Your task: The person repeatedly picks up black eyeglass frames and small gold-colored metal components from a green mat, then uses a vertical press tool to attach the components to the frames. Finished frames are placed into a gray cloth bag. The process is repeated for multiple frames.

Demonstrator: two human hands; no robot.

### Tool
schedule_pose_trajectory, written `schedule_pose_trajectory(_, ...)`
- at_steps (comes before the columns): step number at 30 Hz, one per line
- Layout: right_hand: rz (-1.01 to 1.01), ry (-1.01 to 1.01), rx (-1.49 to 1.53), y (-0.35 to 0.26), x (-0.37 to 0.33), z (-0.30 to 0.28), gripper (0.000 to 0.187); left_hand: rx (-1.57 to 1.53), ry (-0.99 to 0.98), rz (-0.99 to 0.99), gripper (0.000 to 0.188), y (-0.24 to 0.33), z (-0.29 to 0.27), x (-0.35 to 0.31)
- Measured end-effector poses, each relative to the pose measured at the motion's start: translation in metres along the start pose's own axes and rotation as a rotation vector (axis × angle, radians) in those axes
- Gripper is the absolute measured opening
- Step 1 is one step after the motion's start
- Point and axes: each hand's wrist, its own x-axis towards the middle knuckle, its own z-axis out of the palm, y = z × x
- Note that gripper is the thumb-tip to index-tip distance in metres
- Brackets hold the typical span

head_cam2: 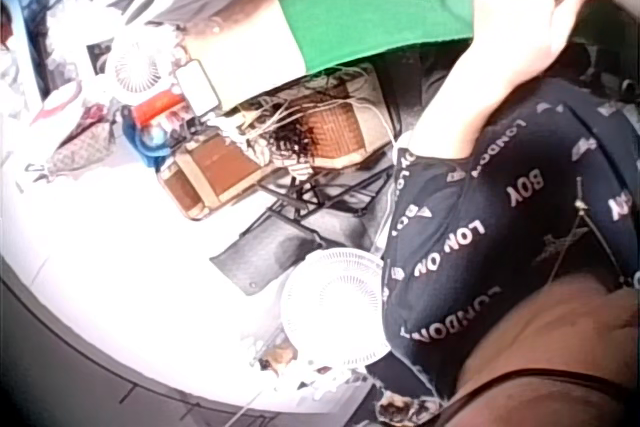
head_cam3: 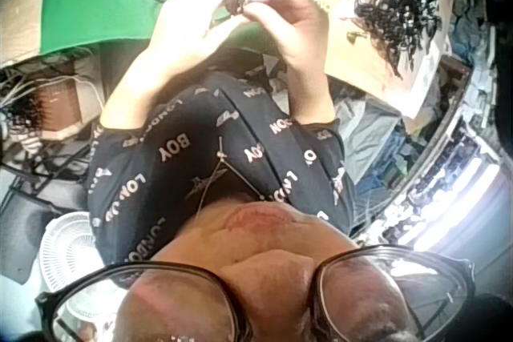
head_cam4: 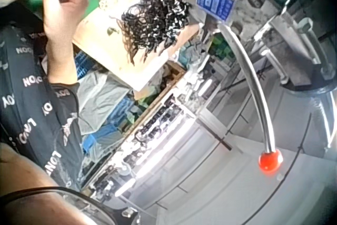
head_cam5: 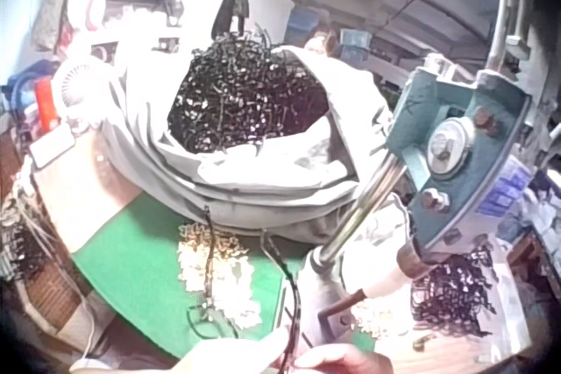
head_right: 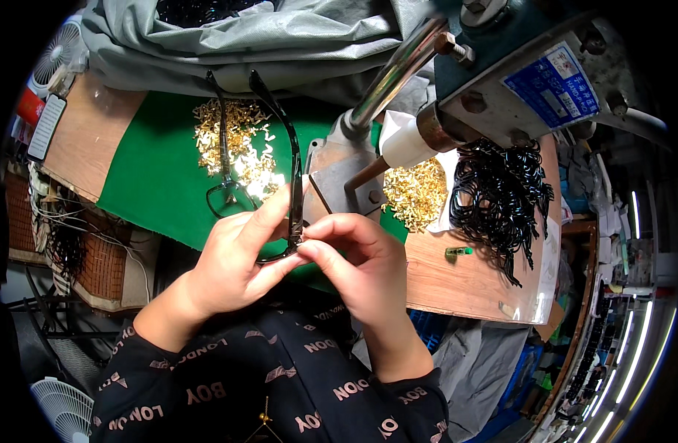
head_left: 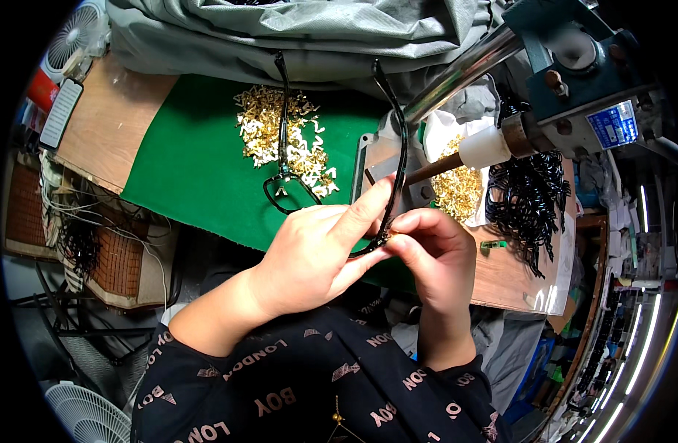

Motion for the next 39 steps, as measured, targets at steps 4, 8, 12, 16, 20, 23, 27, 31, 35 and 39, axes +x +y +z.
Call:
schedule_pose_trajectory(4, 0.004, -0.047, 0.199, 0.01, 0.005, -0.007, 0.012, -0.02, -0.007, 0.01, 0.076, 0.002, 0.0, 0.003)
schedule_pose_trajectory(8, -0.006, -0.013, 0.33, 0.017, 0.007, -0.003, 0.01, -0.037, -0.027, 0.015, 0.074, 0.002, 0.001, 0.005)
schedule_pose_trajectory(12, 0.017, -0.004, 0.354, 0.017, 0.008, -0.005, 0.009, 0.091, 0.001, -0.011, 0.072, 0.005, 0.004, 0.008)
schedule_pose_trajectory(16, 0.027, 0.017, 0.244, 0.016, 0.006, -0.005, 0.009, 0.146, 0.019, -0.018, 0.068, 0.006, 0.004, 0.012)
schedule_pose_trajectory(20, 0.112, -0.04, 0.187, 0.01, 0.008, -0.013, 0.011, 0.165, -0.015, 0.003, 0.066, 0.006, 0.002, 0.013)
schedule_pose_trajectory(23, 0.15, -0.139, 0.176, 0.008, 0.014, -0.024, 0.012, 0.163, -0.039, 0.012, 0.066, 0.006, 0.001, 0.011)
schedule_pose_trajectory(27, 0.159, -0.154, 0.186, 0.007, 0.015, -0.023, 0.011, 0.092, -0.082, -0.017, 0.066, 0.006, 0.0, 0.013)
schedule_pose_trajectory(31, 0.159, -0.194, 0.161, 0.005, 0.017, -0.019, 0.01, -0.174, -0.127, -0.115, 0.067, 0.01, -0.003, 0.014)
schedule_pose_trajectory(35, 0.141, -0.315, -0.001, -0.003, 0.02, -0.028, 0.011, -0.301, -0.216, -0.159, 0.071, 0.013, -0.004, 0.014)
schedule_pose_trajectory(39, 0.06, -0.265, 0.024, -0.023, 0.017, -0.029, 0.011, -0.644, -0.314, -0.258, 0.076, 0.025, -0.005, 0.03)
